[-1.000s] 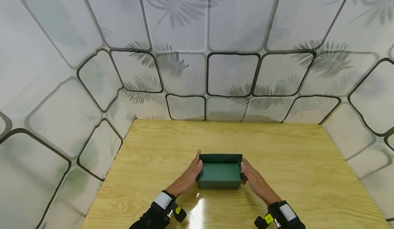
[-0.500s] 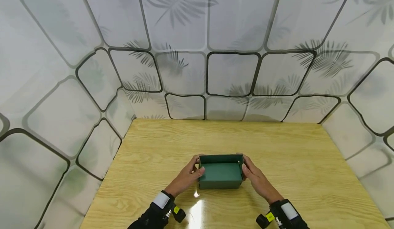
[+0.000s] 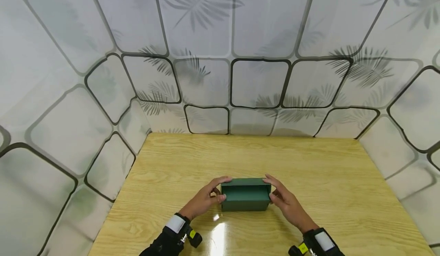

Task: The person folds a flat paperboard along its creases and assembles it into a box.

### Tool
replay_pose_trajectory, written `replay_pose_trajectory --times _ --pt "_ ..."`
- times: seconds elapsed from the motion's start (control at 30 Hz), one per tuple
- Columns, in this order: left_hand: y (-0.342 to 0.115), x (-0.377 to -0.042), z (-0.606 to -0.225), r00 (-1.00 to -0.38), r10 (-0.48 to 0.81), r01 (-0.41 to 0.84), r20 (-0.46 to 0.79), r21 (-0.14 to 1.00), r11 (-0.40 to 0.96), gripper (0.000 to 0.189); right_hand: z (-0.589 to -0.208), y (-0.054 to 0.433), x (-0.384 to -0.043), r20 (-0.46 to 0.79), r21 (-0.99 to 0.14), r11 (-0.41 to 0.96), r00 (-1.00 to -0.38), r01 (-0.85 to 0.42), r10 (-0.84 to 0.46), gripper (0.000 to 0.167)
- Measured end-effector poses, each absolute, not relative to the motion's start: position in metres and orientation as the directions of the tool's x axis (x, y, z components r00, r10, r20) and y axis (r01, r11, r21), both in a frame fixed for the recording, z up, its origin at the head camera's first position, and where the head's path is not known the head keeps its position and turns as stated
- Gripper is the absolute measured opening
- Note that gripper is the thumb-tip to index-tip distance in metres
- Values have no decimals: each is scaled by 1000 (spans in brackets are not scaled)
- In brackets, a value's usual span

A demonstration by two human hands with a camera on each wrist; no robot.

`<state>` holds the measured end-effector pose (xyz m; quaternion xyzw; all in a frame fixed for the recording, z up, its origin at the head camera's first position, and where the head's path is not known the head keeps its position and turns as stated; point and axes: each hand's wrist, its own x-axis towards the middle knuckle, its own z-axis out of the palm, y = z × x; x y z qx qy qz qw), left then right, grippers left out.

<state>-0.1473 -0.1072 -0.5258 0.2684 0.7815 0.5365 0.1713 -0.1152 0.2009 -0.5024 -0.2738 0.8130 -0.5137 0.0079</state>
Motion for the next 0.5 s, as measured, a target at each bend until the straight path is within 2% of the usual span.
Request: replay_pose_trajectory --times 0.13,0.3,0.4,0.5 --pt "-106 -142 -526 -804 594 251 36 925 284 41 -503 200 -108 262 -833 353 -865 -427 -428 40" --pt "-96 -136 -524 -860 509 156 -20 941 300 35 -506 198 -103 276 -824 366 -870 -433 -408 36" --pt "-93 -135 -528 -874 477 56 -86 959 276 43 -509 197 -103 208 -873 337 -895 -352 -396 32" --pt "-94 -137 -535 -856 493 -57 -157 976 211 55 -514 197 -107 93 -922 319 -924 -220 -370 33"
